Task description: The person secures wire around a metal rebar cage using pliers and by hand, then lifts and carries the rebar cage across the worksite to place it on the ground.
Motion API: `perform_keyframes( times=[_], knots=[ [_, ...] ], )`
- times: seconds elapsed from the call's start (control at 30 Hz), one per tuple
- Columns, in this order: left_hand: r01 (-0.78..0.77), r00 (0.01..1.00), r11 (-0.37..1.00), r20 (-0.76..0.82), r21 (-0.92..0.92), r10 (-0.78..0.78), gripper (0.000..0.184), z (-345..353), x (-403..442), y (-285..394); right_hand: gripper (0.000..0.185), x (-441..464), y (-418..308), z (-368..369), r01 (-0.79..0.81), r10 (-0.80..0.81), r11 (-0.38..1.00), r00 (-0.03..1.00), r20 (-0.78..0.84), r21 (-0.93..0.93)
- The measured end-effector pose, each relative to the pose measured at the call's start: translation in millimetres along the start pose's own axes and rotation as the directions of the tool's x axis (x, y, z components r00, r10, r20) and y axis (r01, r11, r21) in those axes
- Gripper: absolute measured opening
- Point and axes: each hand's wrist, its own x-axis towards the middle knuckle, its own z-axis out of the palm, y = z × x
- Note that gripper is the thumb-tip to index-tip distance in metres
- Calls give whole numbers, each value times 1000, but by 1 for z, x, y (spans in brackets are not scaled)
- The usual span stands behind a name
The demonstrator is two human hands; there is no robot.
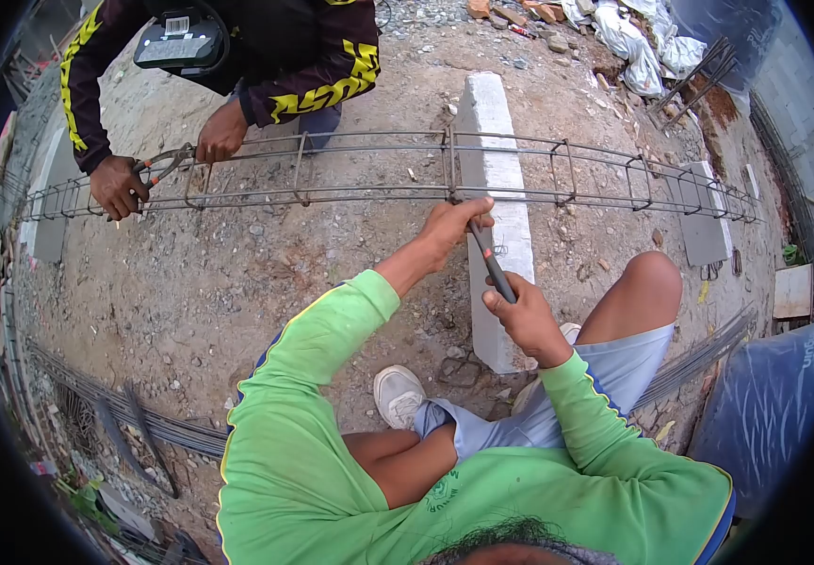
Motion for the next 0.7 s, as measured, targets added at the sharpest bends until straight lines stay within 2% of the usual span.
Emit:
perform_keyframes(
  times=[0.03, 0.07, 0.1, 0.13, 0.17, 0.2, 0.23, 0.27, 0.3, 0.33, 0.37, 0.4, 0.43, 0.47, 0.5, 0.53, 0.57, 0.63, 0.7],
  knots=[
    [5, 1000, 1000, -4, -3, -5, 41, -10, 1, -1, 54, 0, 1, -7, -217, 113, 885, 959, 261, 413],
    [29, 997, 999, 75, -34, -26, 44, -19, 3, -1, 47, 2, 5, -10, -353, 88, 715, 902, 423, 603],
    [54, 987, 997, 156, -61, -44, 46, -26, 7, -1, 47, 5, 12, -9, -352, 86, 715, 902, 424, 604],
    [116, 964, 990, 248, -76, -94, 49, -29, 9, 2, 49, 9, 23, -5, -516, -38, 466, 799, 599, 719],
    [114, 965, 991, 246, -74, -92, 49, -30, 9, 1, 50, 13, 34, -1, -677, -216, 191, 677, 704, 710],
    [169, 948, 984, 283, -51, -148, 48, -26, 2, 10, 56, 15, 45, 9, -719, -326, 77, 636, 699, 691],
    [224, 925, 974, 320, -26, -204, 47, -23, -3, 15, 56, 17, 54, 18, -721, -327, 78, 634, 700, 689],
    [221, 948, 974, 247, -47, -203, 42, -19, -3, 15, 56, 18, 61, 25, -740, -392, 43, 606, 692, 672],
    [221, 947, 974, 250, -46, -203, 42, -18, -1, 13, 56, 17, 55, 27, -757, -456, 10, 578, 676, 654],
    [229, 949, 969, 243, -94, -201, 38, -17, 2, 10, 62, 15, 48, 22, -696, -275, 184, 642, 716, 694],
    [239, 951, 961, 236, -143, -201, 34, -16, 5, 7, 62, 10, 41, 17, -694, -274, 182, 644, 714, 696],
    [241, 950, 960, 237, -142, -203, 34, -12, 4, 7, 65, 1, 22, 15, -553, -88, 475, 744, 662, 685],
    [200, 973, 971, 148, -134, -179, 31, -6, 0, 9, 69, -4, 8, 16, -404, 60, 731, 841, 538, 550],
    [163, 986, 979, 60, -123, -157, 30, -2, -5, 10, 79, -7, 1, 21, -265, 128, 846, 943, 306, 463],
    [173, 984, 977, 61, -127, -166, 30, 1, -8, 10, 79, -10, -6, 23, -275, 137, 843, 941, 309, 462],
    [167, 985, 977, 53, -132, -161, 29, 2, -9, 14, 80, -13, -15, 23, -75, 70, 990, 996, 50, 123],
    [157, 987, 978, 44, -137, -152, 28, 2, -10, 16, 81, -14, -21, 23, 56, -105, 959, 981, -163, -279],
    [161, 986, 975, 63, -150, -153, 28, 0, -8, 14, 83, -11, -19, 24, 24, -94, 941, 977, -192, -339],
    [161, 974, 981, 176, -110, -141, 35, -6, -6, 10, 74, -2, -1, 21, 148, -209, 945, 959, -192, -291]
  ],
)
